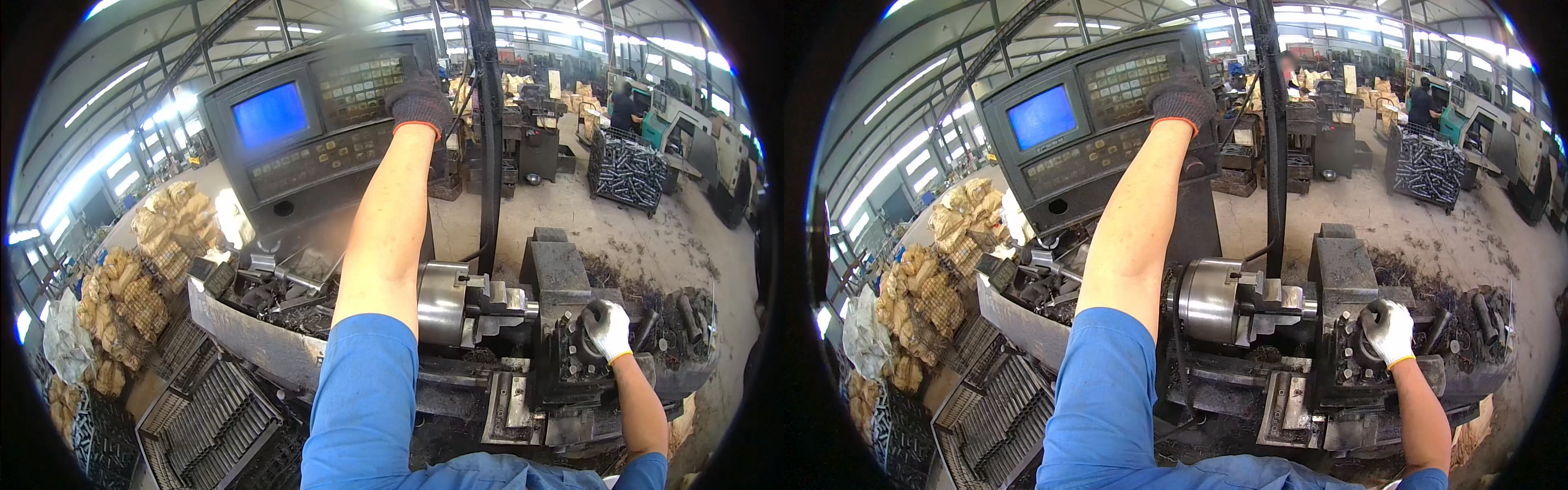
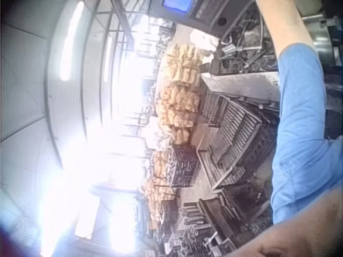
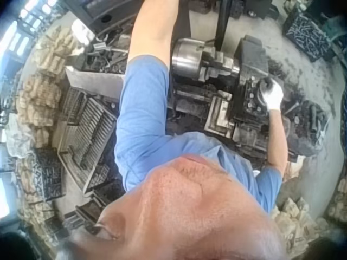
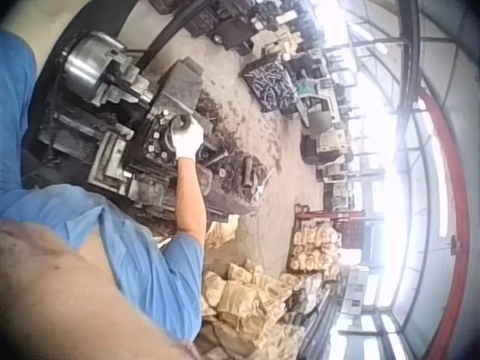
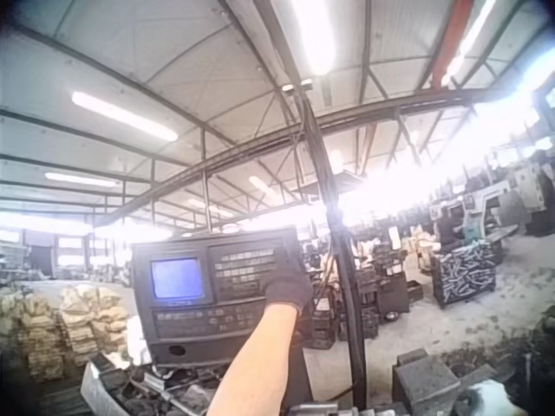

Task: The person operates a metal lathe in a workshop, loading cylindrical metal tubes into the chuck, securing them, and starting the machine to machine the parts. They repeatedly remove finished pieces and replace them with new tubes, adjusting the machine controls as needed.

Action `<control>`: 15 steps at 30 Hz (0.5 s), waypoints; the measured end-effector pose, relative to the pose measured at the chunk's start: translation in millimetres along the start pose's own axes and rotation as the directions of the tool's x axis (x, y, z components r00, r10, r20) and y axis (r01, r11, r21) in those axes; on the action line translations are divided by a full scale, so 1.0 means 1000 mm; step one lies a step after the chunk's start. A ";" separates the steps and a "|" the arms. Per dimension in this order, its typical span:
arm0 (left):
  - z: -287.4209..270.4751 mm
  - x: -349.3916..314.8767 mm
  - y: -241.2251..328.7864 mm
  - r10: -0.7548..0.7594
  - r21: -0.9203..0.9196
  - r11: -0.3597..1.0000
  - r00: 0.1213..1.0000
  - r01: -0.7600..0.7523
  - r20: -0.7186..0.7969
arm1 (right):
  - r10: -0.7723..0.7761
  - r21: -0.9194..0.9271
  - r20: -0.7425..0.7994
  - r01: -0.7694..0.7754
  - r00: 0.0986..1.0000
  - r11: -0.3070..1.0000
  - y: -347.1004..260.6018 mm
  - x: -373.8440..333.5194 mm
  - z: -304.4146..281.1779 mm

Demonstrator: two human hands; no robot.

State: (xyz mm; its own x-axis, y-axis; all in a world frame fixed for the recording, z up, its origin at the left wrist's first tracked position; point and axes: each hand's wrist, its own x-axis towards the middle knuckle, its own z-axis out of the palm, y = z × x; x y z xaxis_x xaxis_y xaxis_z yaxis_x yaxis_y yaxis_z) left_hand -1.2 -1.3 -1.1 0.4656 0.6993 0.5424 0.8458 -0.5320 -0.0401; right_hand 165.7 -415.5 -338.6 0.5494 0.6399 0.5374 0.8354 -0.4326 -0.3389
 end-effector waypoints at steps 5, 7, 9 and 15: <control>-0.005 -0.011 0.000 0.068 0.049 0.997 0.996 -0.065 -0.060 | 0.005 -0.002 0.002 -0.005 1.000 1.000 0.000 -0.002 -0.001; -0.005 -0.011 -0.003 0.055 -0.038 0.998 0.997 -0.057 -0.056 | -0.001 -0.010 0.000 0.001 1.000 1.000 0.002 -0.002 0.001; -0.002 -0.006 -0.009 0.047 -0.138 0.989 0.997 -0.054 -0.053 | -0.008 -0.003 -0.012 0.008 1.000 1.000 0.002 -0.001 0.002; -0.014 -0.020 -0.005 -0.003 -0.103 0.995 1.000 0.003 0.003 | -0.031 0.010 -0.021 0.031 0.999 0.999 0.004 0.001 0.005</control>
State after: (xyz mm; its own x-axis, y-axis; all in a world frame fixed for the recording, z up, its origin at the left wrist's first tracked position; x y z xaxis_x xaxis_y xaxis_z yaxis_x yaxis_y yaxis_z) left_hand -18.2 -19.1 0.3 0.4639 0.7022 0.5401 0.8157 -0.5764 0.0487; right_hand 169.6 -414.1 -343.2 0.5227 0.6396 0.5637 0.8523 -0.4061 -0.3295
